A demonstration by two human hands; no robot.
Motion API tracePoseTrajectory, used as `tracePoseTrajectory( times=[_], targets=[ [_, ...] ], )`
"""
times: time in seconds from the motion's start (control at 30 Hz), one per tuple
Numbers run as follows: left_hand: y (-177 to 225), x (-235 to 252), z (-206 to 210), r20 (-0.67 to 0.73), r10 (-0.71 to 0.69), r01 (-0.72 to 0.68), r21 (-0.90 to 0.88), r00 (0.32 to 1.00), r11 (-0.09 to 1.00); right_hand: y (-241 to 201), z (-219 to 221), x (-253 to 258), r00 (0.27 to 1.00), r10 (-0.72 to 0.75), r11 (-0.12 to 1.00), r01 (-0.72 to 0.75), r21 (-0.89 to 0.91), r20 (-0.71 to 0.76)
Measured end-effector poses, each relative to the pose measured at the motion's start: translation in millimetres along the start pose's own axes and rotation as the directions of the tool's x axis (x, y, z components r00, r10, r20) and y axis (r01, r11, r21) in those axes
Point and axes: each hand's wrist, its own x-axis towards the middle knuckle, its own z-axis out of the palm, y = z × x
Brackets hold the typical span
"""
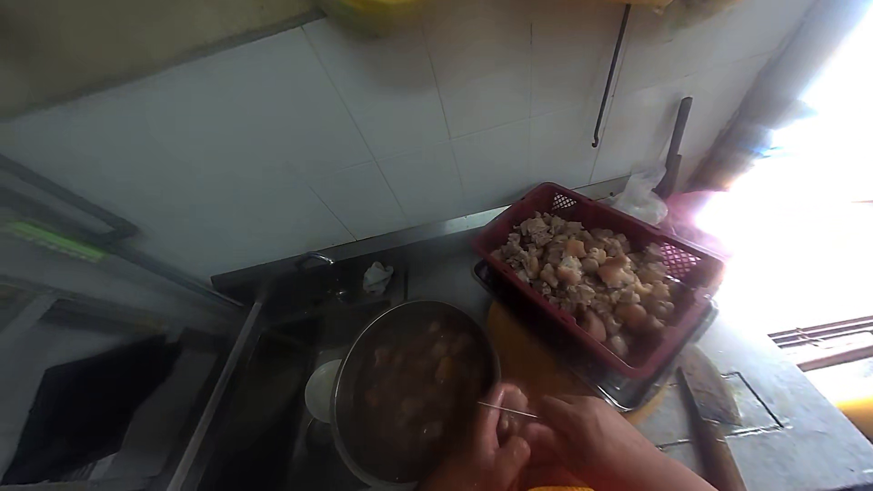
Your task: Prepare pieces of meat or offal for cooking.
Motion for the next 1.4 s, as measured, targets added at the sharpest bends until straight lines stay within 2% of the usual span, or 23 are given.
tracePoseTrajectory(
  times=[0.1,0.17,0.3,0.43,0.5,0.6,0.73,0.83,0.9,0.97,1.03,1.13,1.2,1.27,1.33,1.4],
  targets=[
    [-10.1,0.7,-2.6,-0.017,0.2,-0.198,0.09,0.98,0.976,-5.5,-4.1,4.9,0.998,-0.038,0.991,0.03,-0.127,-0.06],
    [-13.2,0.9,-5.1,-0.022,0.263,-0.255,0.18,0.964,0.95,-11.2,-3.7,6.4,0.991,-0.066,0.971,0.037,-0.238,-0.115],
    [-1.8,-4.3,-8.5,-0.033,0.226,-0.205,0.317,0.973,0.926,-16.9,0.4,5.8,0.974,-0.157,0.93,0.089,-0.357,-0.166],
    [2.1,-9.0,-6.5,0.018,0.245,-0.239,0.287,0.969,0.928,-12.0,-3.9,1.5,0.933,-0.319,0.892,0.237,-0.384,-0.168],
    [1.5,-7.8,-4.1,0.026,0.264,-0.262,0.259,0.964,0.93,-11.7,-8.5,2.8,0.94,-0.296,0.905,0.219,-0.365,-0.171],
    [1.7,-3.6,-6.1,0.027,0.235,-0.232,0.294,0.972,0.927,-17.4,-6.7,3.6,0.965,-0.195,0.917,0.115,-0.383,-0.178],
    [0.0,-3.1,-8.7,0.051,0.187,-0.193,0.301,0.981,0.934,-13.2,2.8,-4.1,0.948,-0.25,0.912,0.162,-0.377,-0.197],
    [-6.3,2.0,-4.4,0.082,0.201,-0.216,0.285,0.976,0.934,-12.8,0.7,-6.8,0.981,-0.106,0.968,0.064,-0.244,-0.162],
    [-6.1,5.8,1.7,0.095,0.106,-0.132,0.322,0.99,0.937,-18.8,2.9,-9.6,0.995,0.065,0.997,-0.068,-0.028,-0.08],
    [4.0,11.4,7.6,0.061,-0.054,0.02,0.468,0.997,0.884,-18.9,4.1,-10.2,0.968,0.249,0.933,-0.239,0.27,-0.004],
    [7.9,15.8,8.8,0.065,-0.075,0.032,0.508,0.995,0.861,-15.7,5.0,-6.3,0.926,0.375,0.809,-0.346,0.475,0.036],
    [1.7,29.0,0.9,0.137,0.12,-0.155,0.286,0.983,0.946,-7.4,-7.8,7.2,0.858,0.502,0.57,-0.422,0.705,0.108],
    [2.4,44.3,-11.8,0.136,0.235,-0.241,0.035,0.963,0.97,4.5,-23.9,25.6,0.845,0.517,0.37,-0.364,0.855,0.135],
    [17.4,60.9,-28.5,0.129,0.251,-0.238,-0.111,0.959,0.965,19.7,-45.8,53.0,0.839,0.526,0.251,-0.309,0.918,0.138],
    [30.0,87.9,-44.6,0.111,0.252,-0.225,-0.212,0.961,0.951,30.1,-62.8,90.0,0.791,0.605,0.214,-0.269,0.939,0.089],
    [34.9,120.3,-53.8,0.089,0.276,-0.239,-0.293,0.957,0.926,42.2,-72.5,119.6,0.709,0.704,0.307,-0.262,0.915,-0.033]
  ],
)
